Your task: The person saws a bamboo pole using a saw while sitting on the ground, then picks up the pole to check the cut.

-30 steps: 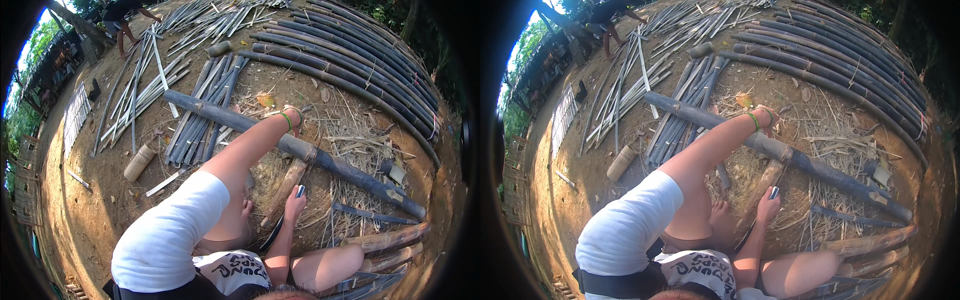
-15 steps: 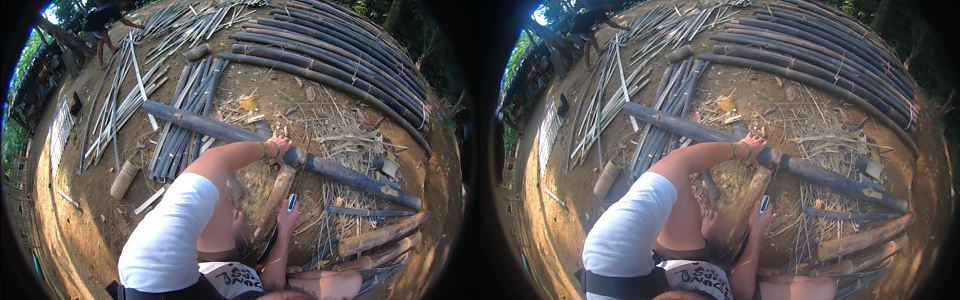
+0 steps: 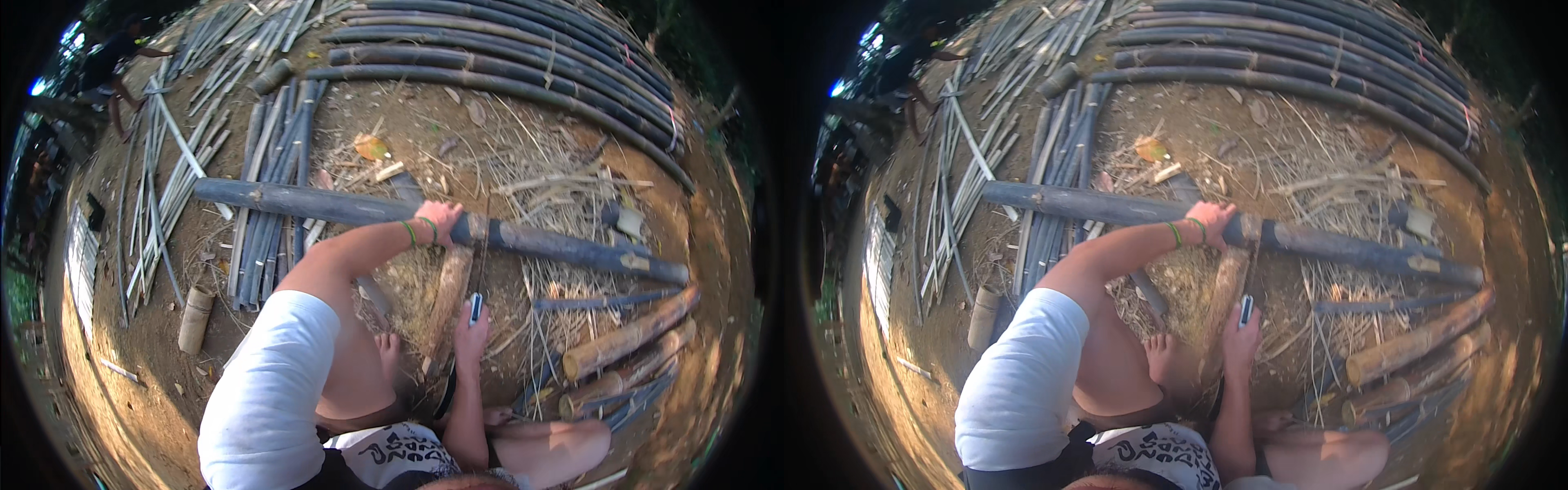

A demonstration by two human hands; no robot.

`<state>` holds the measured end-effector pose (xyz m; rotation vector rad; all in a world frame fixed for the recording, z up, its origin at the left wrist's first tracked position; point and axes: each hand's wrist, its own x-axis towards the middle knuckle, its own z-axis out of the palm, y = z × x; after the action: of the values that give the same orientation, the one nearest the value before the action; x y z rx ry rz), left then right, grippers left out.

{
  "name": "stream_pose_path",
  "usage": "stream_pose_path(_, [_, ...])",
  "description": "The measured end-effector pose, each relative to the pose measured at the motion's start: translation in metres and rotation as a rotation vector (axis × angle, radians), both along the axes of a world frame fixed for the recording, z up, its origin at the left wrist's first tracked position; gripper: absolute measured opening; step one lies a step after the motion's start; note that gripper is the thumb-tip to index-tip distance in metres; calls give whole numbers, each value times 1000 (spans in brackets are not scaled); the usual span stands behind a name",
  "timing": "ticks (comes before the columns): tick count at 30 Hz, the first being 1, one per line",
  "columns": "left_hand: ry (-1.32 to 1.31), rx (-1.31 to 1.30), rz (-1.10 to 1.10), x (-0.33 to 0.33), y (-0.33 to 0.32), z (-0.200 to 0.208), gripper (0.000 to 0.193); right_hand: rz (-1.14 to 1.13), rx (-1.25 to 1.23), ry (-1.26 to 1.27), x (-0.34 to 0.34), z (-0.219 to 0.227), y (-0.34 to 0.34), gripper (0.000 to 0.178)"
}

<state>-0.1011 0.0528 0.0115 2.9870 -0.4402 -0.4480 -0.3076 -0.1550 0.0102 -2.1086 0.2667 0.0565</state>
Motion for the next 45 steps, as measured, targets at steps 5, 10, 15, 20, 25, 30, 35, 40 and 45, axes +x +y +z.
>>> stream_pose_path(5, [34,-13,30,1,-12,4,96,0,-219,-15,9,10,-8,43])
stream_pose_path(10, [22,3,17,1,-13,6,96,39,-195,92,19,23,-9,48])
stream_pose_path(15, [125,-13,43,17,-9,10,98,23,-203,71,50,13,2,48])
stream_pose_path(20, [4,72,77,5,-27,5,99,30,-202,20,52,7,2,47])
stream_pose_path(25, [-80,32,127,5,-36,-10,94,29,-223,7,52,8,2,44])
stream_pose_path(30, [-51,-26,140,14,-30,-7,86,43,-108,31,22,16,-7,43])
stream_pose_path(35, [51,-7,126,23,-26,-2,84,23,-105,34,-28,27,-18,40])
stream_pose_path(40, [-82,-24,148,10,-44,-3,80,26,-164,32,87,8,-6,46])
stream_pose_path(45, [-14,-13,174,16,-36,-1,81,60,-135,62,92,17,3,49])
